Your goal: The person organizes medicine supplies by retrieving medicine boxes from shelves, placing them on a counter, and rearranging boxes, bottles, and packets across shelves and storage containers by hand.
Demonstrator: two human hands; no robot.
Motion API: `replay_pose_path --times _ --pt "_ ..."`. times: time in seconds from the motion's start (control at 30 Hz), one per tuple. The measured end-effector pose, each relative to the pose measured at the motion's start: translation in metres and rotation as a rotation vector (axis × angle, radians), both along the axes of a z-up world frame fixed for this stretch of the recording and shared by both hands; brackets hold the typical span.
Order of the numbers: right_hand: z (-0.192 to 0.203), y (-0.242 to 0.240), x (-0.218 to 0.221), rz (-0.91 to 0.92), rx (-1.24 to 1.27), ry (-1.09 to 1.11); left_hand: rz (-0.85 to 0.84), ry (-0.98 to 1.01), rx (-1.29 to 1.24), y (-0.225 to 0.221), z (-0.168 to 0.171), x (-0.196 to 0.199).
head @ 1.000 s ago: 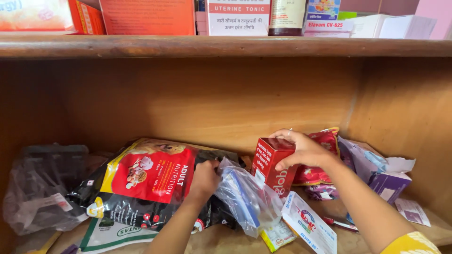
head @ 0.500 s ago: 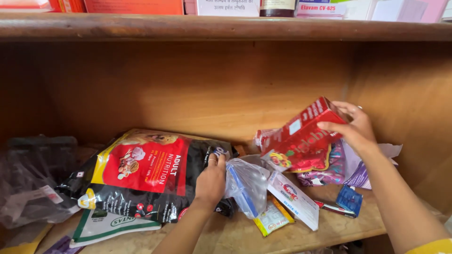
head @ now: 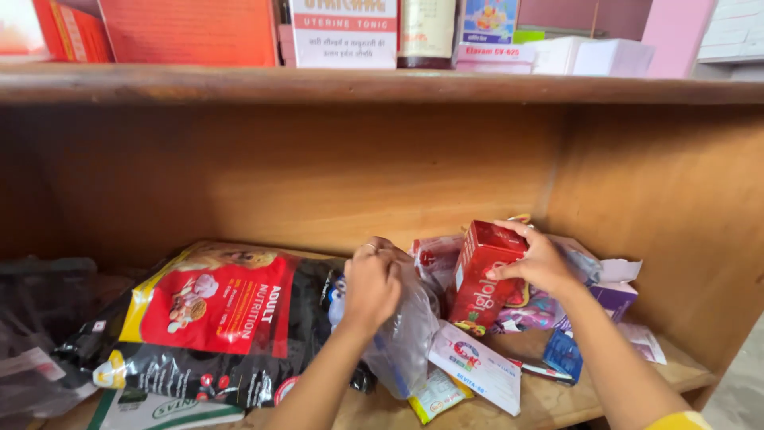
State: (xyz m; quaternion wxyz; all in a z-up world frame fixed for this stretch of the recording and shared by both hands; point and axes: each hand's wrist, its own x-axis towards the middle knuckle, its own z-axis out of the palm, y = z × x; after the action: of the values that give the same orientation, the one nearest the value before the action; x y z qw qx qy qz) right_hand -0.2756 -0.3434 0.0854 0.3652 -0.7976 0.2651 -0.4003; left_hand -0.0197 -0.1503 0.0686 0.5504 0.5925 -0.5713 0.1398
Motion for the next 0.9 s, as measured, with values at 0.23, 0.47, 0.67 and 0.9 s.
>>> replay_pose_path --times 0.23,0.47,0.67,0.9 --pt "0.024 0.022 -0.045 0.017 -0.064 -0.326 -0.442 -0.320 0.155 -0.038 0.035 -0.045" --pt "0.001 0.055 -0.086 0.024 0.191 -0.498 -0.962 0.299 0.353 -0.009 0.045 -0.102" --pt "-0.073 0.111 -0.114 0.071 -0.165 -0.449 -1.020 0.198 0.082 0.006 0.072 -0.171" --pt "0.047 0.151 -0.161 0.148 -0.272 -0.818 -1.018 -0.144 -0.078 0.051 0.166 -0.216"
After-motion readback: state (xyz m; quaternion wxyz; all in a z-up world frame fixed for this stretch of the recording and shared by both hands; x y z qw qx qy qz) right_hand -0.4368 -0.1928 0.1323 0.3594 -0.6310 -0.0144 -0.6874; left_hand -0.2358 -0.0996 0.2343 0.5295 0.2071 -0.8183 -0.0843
